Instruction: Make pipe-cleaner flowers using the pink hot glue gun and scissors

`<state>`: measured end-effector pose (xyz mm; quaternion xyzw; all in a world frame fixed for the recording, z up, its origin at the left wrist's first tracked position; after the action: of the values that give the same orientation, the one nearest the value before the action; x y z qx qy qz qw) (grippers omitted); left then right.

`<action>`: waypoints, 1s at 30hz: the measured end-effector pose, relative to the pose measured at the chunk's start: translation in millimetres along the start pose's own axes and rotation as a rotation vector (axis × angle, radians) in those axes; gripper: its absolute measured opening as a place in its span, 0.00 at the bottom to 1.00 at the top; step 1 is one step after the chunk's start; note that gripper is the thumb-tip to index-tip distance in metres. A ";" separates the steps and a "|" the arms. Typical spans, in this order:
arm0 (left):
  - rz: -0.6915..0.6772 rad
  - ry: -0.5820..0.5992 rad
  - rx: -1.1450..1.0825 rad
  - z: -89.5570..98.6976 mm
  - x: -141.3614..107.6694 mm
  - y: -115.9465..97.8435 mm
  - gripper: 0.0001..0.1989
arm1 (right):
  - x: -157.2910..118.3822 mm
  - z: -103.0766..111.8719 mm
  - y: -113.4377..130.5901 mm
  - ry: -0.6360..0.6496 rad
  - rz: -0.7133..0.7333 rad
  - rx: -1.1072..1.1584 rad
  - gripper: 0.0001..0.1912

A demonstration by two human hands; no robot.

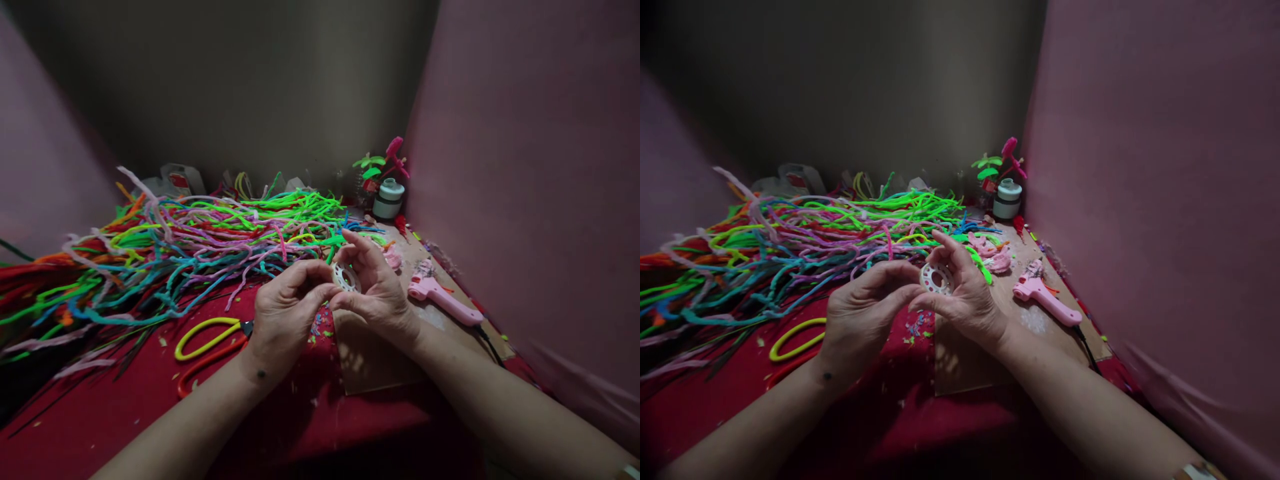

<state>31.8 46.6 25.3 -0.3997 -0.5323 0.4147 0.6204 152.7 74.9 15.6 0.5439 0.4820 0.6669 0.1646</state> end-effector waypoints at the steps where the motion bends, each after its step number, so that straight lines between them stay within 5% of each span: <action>1: -0.014 0.008 0.009 -0.5 0.0 -1.0 0.01 | 0.1 -0.5 1.0 0.000 0.005 -0.003 0.39; 9: -0.038 0.028 -0.056 -1.9 5.3 -5.2 0.10 | -0.7 -0.4 4.8 0.005 0.078 -0.076 0.42; 20: -0.061 0.030 0.002 -2.6 0.3 -3.7 0.02 | -1.4 -2.8 6.1 0.035 0.082 -0.135 0.42; 30: -0.018 0.073 -0.102 -3.8 8.0 -2.2 0.07 | -1.2 -2.4 5.7 0.021 0.078 -0.149 0.43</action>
<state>36.5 53.2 29.6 -0.4410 -0.5332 0.3667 0.6219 152.8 70.1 19.7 0.5414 0.4114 0.7124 0.1734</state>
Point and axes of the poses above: each hand's wrist, its own x-axis towards the middle knuckle, its own z-axis out of the back of the hand, y = z × x, the point moved 8 cm from there along x, towards the middle knuckle, and after that the axes turned 8 degrees about y, right-handed, at the moved point
